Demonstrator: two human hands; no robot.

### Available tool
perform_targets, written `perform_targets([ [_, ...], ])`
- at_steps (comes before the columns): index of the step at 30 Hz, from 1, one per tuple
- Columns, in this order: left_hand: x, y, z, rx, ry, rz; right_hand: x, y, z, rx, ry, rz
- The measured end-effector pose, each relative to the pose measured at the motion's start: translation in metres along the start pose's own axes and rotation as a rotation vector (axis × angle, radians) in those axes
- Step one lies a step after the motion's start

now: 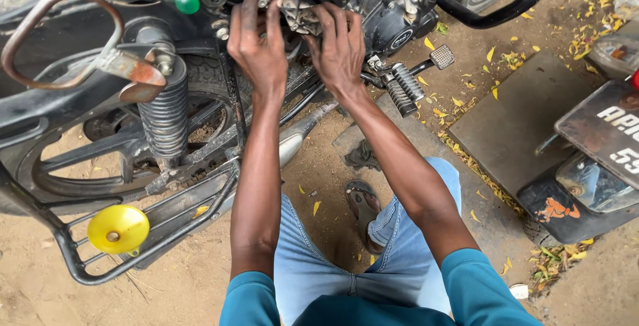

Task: The recorder is disassembling and cleaning parts of a motorcycle engine or intake assembly using a screwdriver.

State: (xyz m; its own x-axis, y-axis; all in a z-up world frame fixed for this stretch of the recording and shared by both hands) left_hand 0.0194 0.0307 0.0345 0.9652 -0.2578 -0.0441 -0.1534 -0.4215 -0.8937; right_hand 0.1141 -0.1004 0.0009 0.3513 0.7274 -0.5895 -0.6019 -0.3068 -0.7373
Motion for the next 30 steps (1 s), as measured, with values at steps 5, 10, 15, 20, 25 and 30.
perform_targets([
  [5,-0.006,-0.001,-0.007,-0.096,0.141,-0.054,0.005,0.001,-0.004,-0.010,-0.051,-0.024],
  [10,-0.006,0.007,0.006,-0.079,0.069,-0.053,-0.004,-0.004,0.005,-0.055,-0.050,-0.033],
  [15,-0.012,-0.001,0.001,-0.180,0.067,0.008,-0.012,-0.008,0.011,-0.075,-0.071,-0.033],
  [20,-0.023,-0.015,-0.015,-0.188,0.060,0.072,-0.024,-0.011,0.020,-0.092,-0.102,-0.038],
  [25,-0.026,-0.024,-0.011,-0.230,-0.126,0.249,-0.011,-0.007,0.011,-0.098,-0.114,-0.052],
  [30,-0.023,-0.021,-0.010,-0.290,-0.280,0.379,-0.017,-0.007,0.017,-0.148,-0.167,-0.074],
])
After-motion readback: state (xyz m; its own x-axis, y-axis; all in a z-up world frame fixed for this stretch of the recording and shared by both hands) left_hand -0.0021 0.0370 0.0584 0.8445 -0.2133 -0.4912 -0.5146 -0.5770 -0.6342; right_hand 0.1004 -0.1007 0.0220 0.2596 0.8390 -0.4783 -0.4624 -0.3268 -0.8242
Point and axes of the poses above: each hand's wrist, its own y-axis away from the middle knuckle, its own x-axis out of the palm, z = x × y, the point moved 4 cm from there along -y, towards the middle knuckle, and after that the axes turned 14 degrees about x, right-handed, at the moved point
